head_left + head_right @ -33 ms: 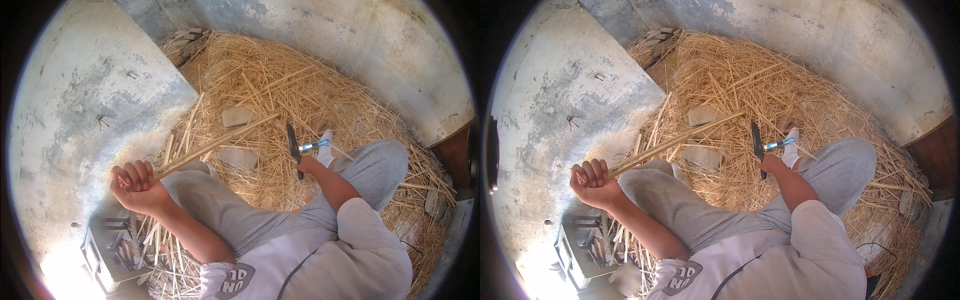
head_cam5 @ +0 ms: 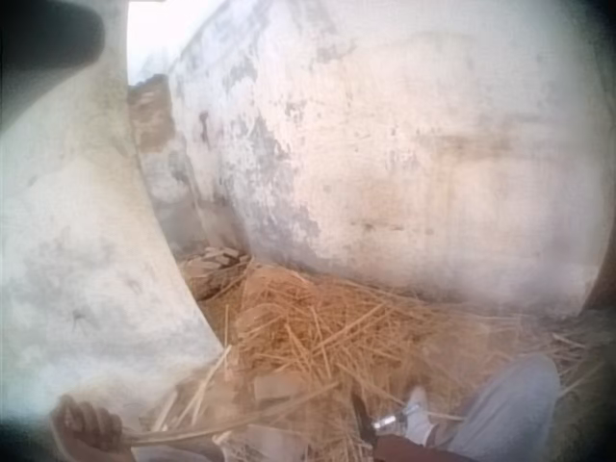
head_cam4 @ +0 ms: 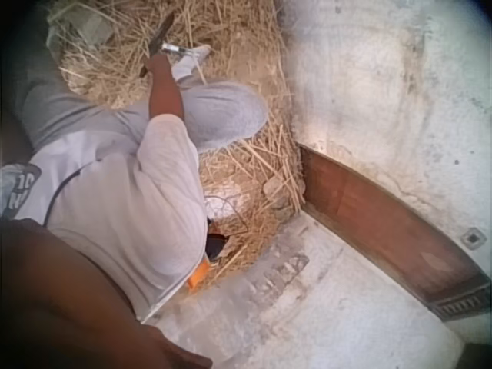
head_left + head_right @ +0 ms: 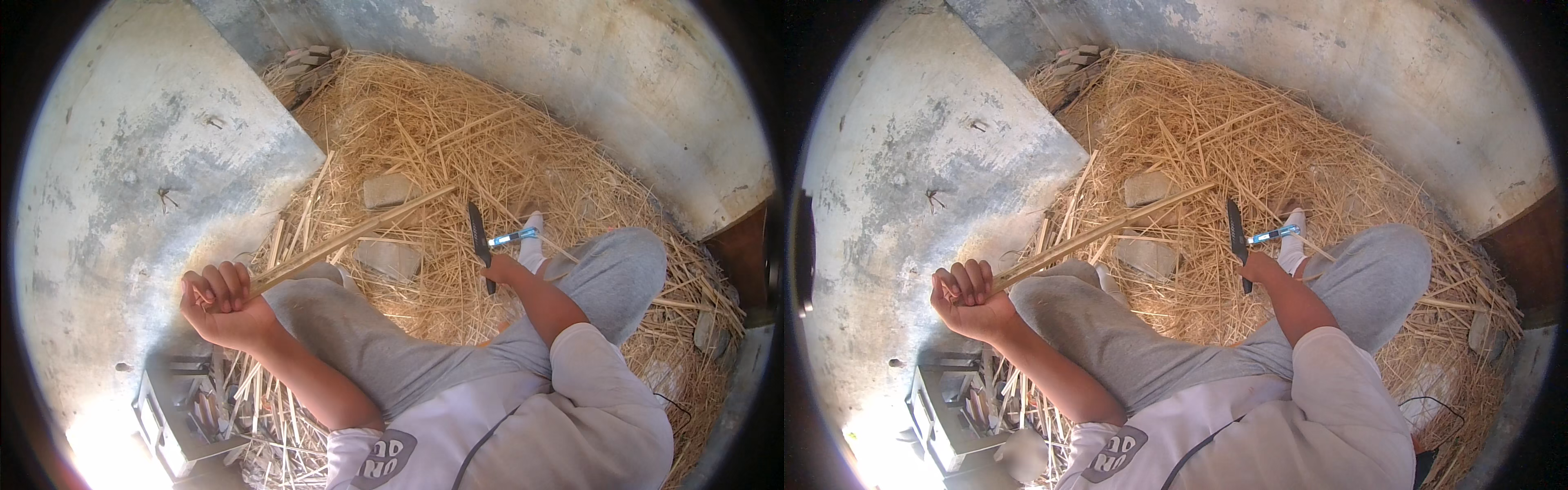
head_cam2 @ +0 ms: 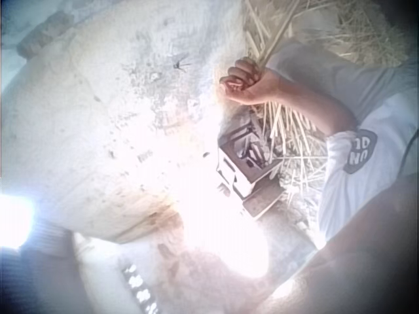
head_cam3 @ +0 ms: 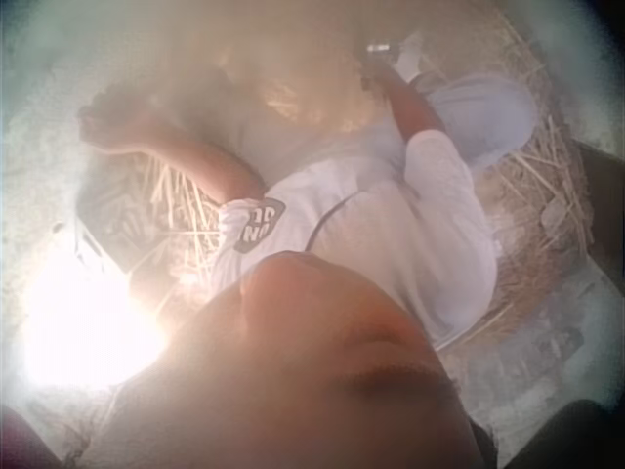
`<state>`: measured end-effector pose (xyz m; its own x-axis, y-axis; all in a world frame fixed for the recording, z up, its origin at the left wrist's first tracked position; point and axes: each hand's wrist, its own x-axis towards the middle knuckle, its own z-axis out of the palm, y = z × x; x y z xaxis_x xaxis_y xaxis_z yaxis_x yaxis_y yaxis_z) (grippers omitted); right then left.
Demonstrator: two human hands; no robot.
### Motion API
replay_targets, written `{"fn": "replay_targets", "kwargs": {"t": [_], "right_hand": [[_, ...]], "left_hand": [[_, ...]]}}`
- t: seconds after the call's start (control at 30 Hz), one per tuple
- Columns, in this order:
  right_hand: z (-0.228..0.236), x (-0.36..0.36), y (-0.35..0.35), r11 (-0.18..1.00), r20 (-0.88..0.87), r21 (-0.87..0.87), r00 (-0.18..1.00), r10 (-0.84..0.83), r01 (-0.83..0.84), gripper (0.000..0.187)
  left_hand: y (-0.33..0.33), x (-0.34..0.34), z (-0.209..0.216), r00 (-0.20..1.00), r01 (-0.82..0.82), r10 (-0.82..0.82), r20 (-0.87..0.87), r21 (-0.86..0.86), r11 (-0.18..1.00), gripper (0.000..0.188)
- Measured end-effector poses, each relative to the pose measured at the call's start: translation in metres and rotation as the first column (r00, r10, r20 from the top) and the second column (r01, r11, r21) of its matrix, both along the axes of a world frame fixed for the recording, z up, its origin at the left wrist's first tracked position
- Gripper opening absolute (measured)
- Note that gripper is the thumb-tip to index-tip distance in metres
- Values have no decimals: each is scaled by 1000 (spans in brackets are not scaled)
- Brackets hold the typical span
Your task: The person sits on a straw-covered floor and uses a knife to sharpen a long, thin wooden stick. They hold the stick with one hand and scrape the blade along its length to create a pointed tip. The person repeatedly adjusts their grip and rotates the stick to refine the point.
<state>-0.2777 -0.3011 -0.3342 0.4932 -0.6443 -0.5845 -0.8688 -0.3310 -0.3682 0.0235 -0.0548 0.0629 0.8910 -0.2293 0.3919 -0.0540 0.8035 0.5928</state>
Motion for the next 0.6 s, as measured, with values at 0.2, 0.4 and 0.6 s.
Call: {"fn": "replay_targets", "kwargs": {"t": [0.2, 0.4, 0.6], "right_hand": [[7, 2, 1, 999, 11, -4, 999, 37, -37, 57], [15, 4, 1, 998, -55, 58, 998, 23, -20, 56], [9, 4, 0, 999, -53, 33, 998, 42, -40, 58]], "left_hand": [[0, 0, 0, 1000, -15, 15, -9, -5, 1000, 34], [-1, -3, 1, 999, -43, 44, -28, 6, 999, 34], [-1, -2, 1, 999, -39, 39, -16, 7, 999, 34]]}}
